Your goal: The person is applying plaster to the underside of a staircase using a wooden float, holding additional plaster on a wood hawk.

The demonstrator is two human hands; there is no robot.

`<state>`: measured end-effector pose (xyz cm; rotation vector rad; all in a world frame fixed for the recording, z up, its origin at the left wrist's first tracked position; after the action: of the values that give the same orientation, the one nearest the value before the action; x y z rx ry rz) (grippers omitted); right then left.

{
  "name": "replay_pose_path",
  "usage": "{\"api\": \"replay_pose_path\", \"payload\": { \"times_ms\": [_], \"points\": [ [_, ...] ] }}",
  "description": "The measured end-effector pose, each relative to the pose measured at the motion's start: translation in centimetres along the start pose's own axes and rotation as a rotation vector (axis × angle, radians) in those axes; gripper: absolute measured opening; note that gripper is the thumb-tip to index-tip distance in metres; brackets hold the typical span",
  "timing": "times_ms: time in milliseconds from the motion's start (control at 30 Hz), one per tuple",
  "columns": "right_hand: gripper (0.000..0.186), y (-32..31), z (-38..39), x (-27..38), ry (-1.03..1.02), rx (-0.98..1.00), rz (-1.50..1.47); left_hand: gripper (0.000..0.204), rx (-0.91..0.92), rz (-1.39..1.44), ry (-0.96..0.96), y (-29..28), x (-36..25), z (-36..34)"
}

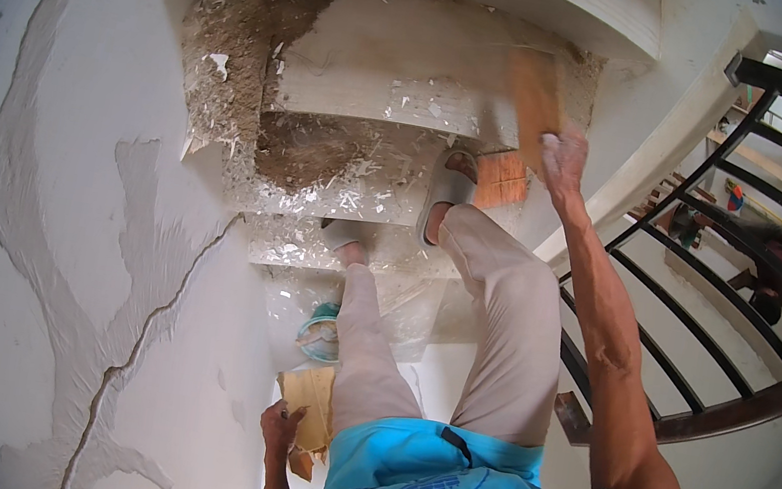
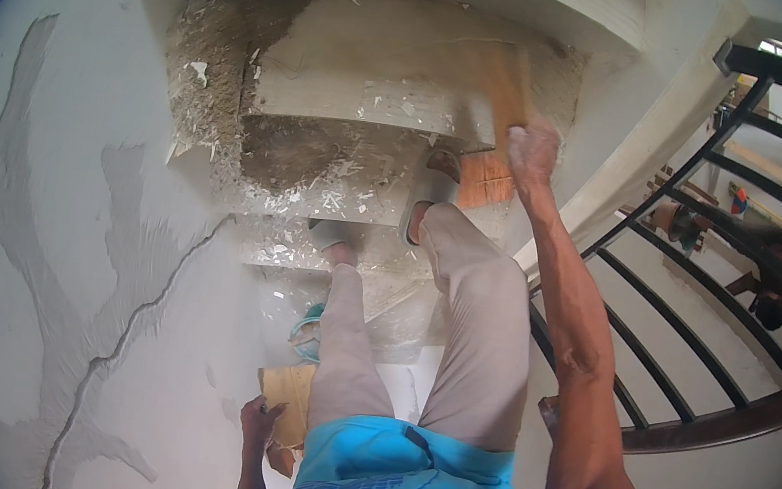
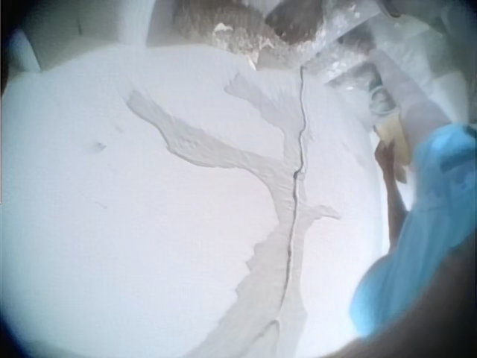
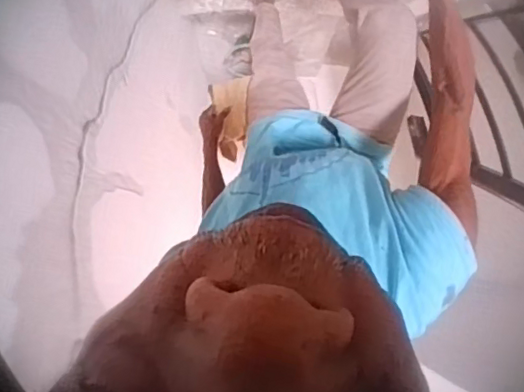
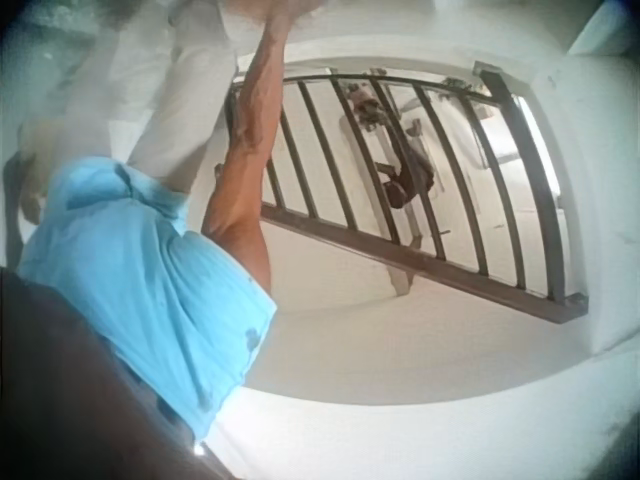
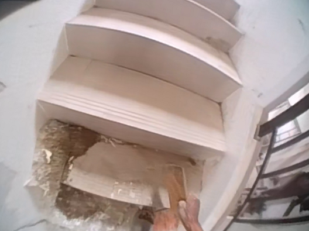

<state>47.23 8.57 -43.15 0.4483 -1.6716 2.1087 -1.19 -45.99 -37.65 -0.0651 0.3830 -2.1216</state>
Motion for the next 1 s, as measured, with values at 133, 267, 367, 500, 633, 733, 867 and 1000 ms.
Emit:
{"api": "replay_pose_path", "payload": {
  "times_ms": [133, 267, 367, 500, 633, 733, 867, 1000],
  "points": [
    [0.028, -2.1, 4.2, -6.8, 0.438, -0.282, -0.087, 0.029, -0.016, 0.055, 0.013, -1.4, 0.0, -0.1],
    [0.033, -1.8, 8.1, -9.6, 0.639, -0.404, -0.058, 0.023, -0.014, 0.115, -0.045, -2.7, -0.8, 0.2],
    [0.032, -1.2, 9.3, -12.2, 0.666, -0.409, 0.05, 0.018, -0.025, 0.242, -0.025, -3.1, -1.0, 0.1],
    [0.026, -0.8, 8.8, -12.0, 0.688, -0.361, 0.085, 0.017, 0.004, 0.214, -0.057, -4.3, -2.4, 0.6],
    [0.019, -0.6, 8.1, -12.0, 0.684, -0.329, 0.131, 0.018, 0.008, 0.336, -0.044, -3.8, -0.6, 0.0],
    [0.016, -0.2, 6.9, -11.8, 0.639, -0.31, 0.179, 0.018, 0.027, 0.297, -0.048, -4.0, -0.8, 0.1],
    [0.016, 0.7, 4.3, -13.0, 0.594, -0.254, 0.316, 0.019, 0.028, 0.315, -0.061, -4.0, 0.7, 0.0],
    [0.017, 0.8, 1.4, -12.6, 0.629, -0.221, 0.363, 0.017, 0.034, 0.282, -0.06, -3.8, 1.3, 0.2]
  ]
}}
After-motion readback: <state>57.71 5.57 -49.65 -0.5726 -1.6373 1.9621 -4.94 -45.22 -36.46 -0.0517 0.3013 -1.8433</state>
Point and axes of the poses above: each hand's wrist, its own z-axis away from the middle knuckle, its own y-axis out of the palm, x = y × z, the point moved 8 cm from there along -z, towards the middle knuckle, and after that the axes turned 9 degrees about x, right-handed, at the moved point
